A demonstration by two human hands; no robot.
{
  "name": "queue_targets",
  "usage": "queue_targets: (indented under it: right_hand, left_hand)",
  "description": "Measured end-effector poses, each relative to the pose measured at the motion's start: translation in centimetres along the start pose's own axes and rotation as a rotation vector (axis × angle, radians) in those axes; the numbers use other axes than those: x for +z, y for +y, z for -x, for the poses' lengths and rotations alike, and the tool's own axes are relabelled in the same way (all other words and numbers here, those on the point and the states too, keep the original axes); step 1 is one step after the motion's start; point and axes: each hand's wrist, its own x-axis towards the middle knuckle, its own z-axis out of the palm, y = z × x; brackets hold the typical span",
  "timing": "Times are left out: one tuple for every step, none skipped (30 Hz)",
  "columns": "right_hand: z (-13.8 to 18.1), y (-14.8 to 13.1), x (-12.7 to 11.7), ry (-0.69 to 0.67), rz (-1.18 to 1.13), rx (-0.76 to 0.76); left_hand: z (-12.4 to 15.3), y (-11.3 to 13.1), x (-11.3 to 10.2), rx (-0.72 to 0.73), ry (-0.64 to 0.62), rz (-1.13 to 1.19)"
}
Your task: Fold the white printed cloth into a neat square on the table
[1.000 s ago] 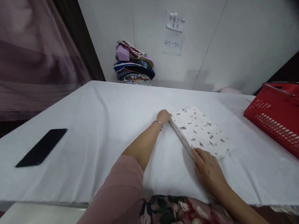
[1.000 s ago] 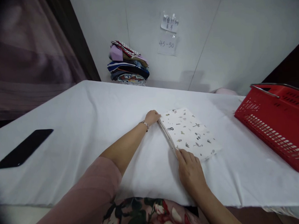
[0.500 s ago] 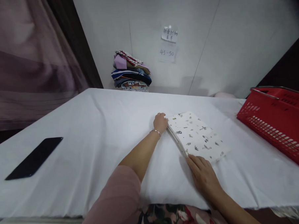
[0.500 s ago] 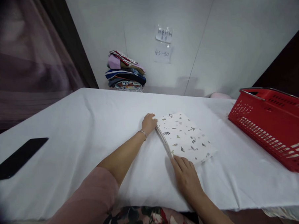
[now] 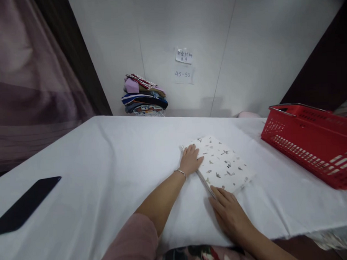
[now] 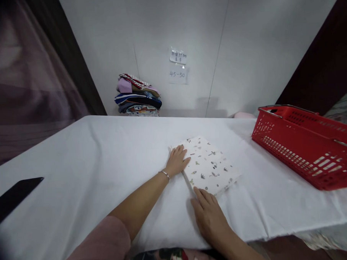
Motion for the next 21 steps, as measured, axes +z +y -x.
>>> queue_targets:
  right_hand:
    - [-0.4,0.3,-0.7,-0.011,-0.047,-0.004]
    - [-1.0,0.8,-1.3,-0.015,-0.096,-0.009]
    - [-1.8,1.4,-1.8,-0.009,-0.142,-0.012]
    - [-2.7,2.1,-2.1,0.009,-0.172,0.002]
    - [-3.7,2.6,-2.2,0.036,-0.18,0.012]
    - [-4.5,3.1,-2.0,0.039,-0.178,0.03]
    - [-5.3,3.4,-1.6,0.01,-0.17,0.052]
    - [-5.8,3.5,-1.0,-0.04,-0.162,0.074]
    - [-6.2,3.4,-0.3,-0.11,-0.159,0.079]
    - [-6.4,3.2,0.3,-0.167,-0.162,0.07]
    - [-6.4,3.1,0.8,-0.213,-0.176,0.051]
    - [-6.3,3.1,1.1,-0.245,-0.204,0.028]
    - [-6.3,3.4,1.2,-0.249,-0.239,0.022]
    - [-6.3,4.0,1.1,-0.231,-0.273,0.037]
    - [-6.3,5.0,0.8,-0.196,-0.302,0.071]
    - [-6.4,6.3,0.4,-0.13,-0.309,0.142]
    - [-6.5,8.0,-0.1,-0.072,-0.292,0.215]
    - [-6.7,9.8,-0.5,-0.021,-0.262,0.286]
    - [-6.8,11.8,-0.8,0.01,-0.223,0.352]
    - [-6.9,13.7,-1.0,0.028,-0.192,0.426]
    - [-7.0,15.4,-1.1,0.019,-0.193,0.494]
  left_hand:
    - [0.0,0.0,0.0,0.001,0.001,-0.002]
    - [0.0,0.0,0.0,0.002,0.002,-0.005]
    - [0.0,0.1,0.0,0.004,0.004,-0.008]
    - [0.0,0.1,0.0,0.006,0.007,-0.011]
    - [0.0,0.2,0.0,0.005,0.012,-0.013]
    - [0.0,0.2,0.0,0.004,0.018,-0.015]
    - [0.0,0.2,0.0,0.003,0.022,-0.018]
    - [0.1,0.1,0.1,0.001,0.023,-0.02]
    - [0.1,0.1,0.1,0.0,0.021,-0.021]
    - [0.1,0.0,0.1,0.0,0.019,-0.022]
    - [0.1,0.0,0.1,0.004,0.018,-0.023]
    - [0.2,-0.1,0.1,0.01,0.02,-0.024]
    - [0.2,-0.1,0.1,0.016,0.025,-0.025]
    - [0.2,-0.1,0.1,0.021,0.029,-0.027]
    - [0.2,-0.1,0.1,0.023,0.032,-0.029]
    - [0.2,-0.2,0.1,0.021,0.032,-0.03]
    - [0.2,-0.1,0.0,0.02,0.03,-0.031]
    - [0.2,-0.1,0.0,0.018,0.029,-0.031]
    - [0.2,0.0,0.0,0.019,0.029,-0.03]
    - [0.3,0.1,0.0,0.021,0.033,-0.03]
    - [0.3,0.2,0.0,0.022,0.038,-0.03]
